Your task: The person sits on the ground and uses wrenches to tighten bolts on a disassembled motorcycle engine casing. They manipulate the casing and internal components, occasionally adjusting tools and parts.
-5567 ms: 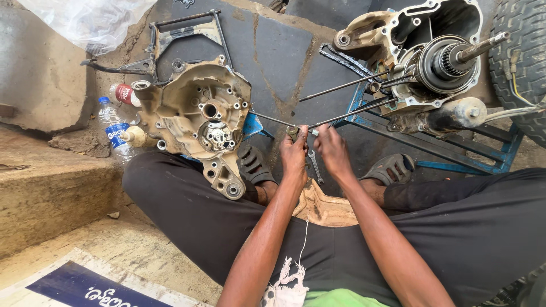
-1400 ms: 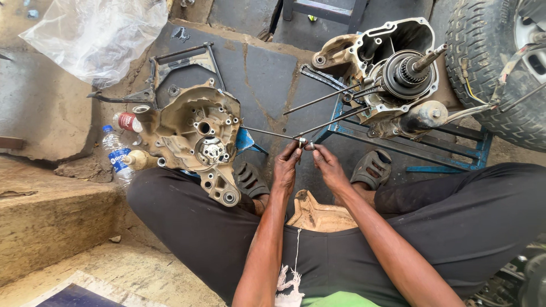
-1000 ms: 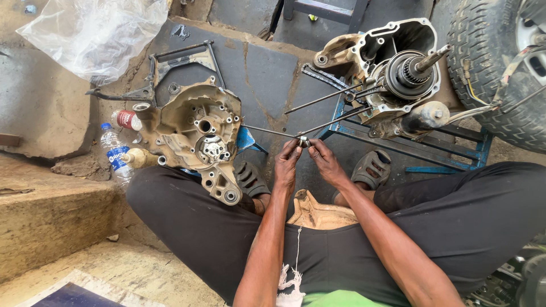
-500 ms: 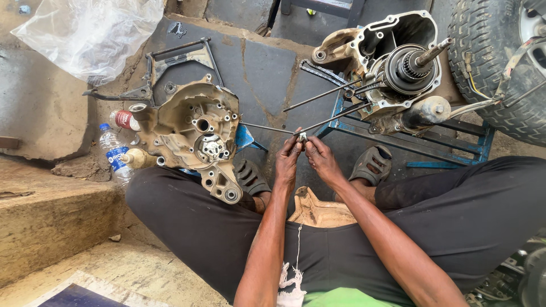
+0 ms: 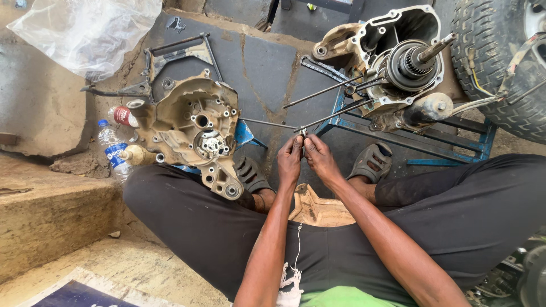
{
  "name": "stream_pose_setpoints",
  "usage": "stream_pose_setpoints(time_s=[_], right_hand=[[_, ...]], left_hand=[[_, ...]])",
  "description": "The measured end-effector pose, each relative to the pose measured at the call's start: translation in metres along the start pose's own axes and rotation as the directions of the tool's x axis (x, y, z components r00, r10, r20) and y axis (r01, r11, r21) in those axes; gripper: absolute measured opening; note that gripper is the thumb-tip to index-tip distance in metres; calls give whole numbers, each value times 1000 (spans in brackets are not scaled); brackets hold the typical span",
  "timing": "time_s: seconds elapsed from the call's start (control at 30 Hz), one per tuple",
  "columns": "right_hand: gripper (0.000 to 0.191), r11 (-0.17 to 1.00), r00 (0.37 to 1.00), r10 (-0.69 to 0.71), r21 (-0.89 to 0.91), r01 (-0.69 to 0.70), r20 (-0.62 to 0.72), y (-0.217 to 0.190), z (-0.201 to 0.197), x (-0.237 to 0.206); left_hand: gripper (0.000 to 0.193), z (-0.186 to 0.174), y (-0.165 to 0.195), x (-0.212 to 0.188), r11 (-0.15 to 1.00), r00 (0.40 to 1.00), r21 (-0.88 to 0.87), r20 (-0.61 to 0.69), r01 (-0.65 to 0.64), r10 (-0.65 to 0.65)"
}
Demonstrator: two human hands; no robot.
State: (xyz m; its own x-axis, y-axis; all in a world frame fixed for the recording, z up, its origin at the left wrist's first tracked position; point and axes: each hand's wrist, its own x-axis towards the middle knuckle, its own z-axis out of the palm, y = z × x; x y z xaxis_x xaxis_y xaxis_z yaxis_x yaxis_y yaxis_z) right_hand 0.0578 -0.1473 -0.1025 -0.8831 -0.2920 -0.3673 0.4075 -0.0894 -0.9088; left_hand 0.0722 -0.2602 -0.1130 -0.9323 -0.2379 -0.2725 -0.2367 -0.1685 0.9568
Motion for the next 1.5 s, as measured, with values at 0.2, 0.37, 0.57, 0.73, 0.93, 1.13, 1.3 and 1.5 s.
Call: stream_pose_setpoints(time_s=[0.2,0.37,0.57,0.73,0.93,1.13,1.3,1.5], right_hand=[[35,997,1000,17,75,-16,-12,-2,5,0],[34,999,999,15,51,-13,-28,-3,3,3],[38,998,999,11,60,-8,-46,-5,4,6],[33,992,1000,4,125,-5,3,-9,5,7],[31,988,996,87,133,-83,-30,-12,4,5],[27,927,972,232,310,-213,-26,-15,9,3],[32,947,984,169,286,-147,-54,-13,11,-1],[31,957,988,151,257,-135,-43,-12,12,1]], left_hand=[[43,1,2,3,1000,1000,10,-16,3,-3],[44,3,-1,4,995,994,35,-56,98,-96],[41,3,2,7,999,998,36,-46,41,-39],[39,6,8,6,992,999,-124,-33,29,-33],[29,5,14,8,986,993,-129,-41,102,-108],[30,3,15,12,989,996,-121,19,-81,84],[34,4,16,8,996,997,21,-4,-83,83],[34,3,22,7,996,996,46,-22,-81,82]])
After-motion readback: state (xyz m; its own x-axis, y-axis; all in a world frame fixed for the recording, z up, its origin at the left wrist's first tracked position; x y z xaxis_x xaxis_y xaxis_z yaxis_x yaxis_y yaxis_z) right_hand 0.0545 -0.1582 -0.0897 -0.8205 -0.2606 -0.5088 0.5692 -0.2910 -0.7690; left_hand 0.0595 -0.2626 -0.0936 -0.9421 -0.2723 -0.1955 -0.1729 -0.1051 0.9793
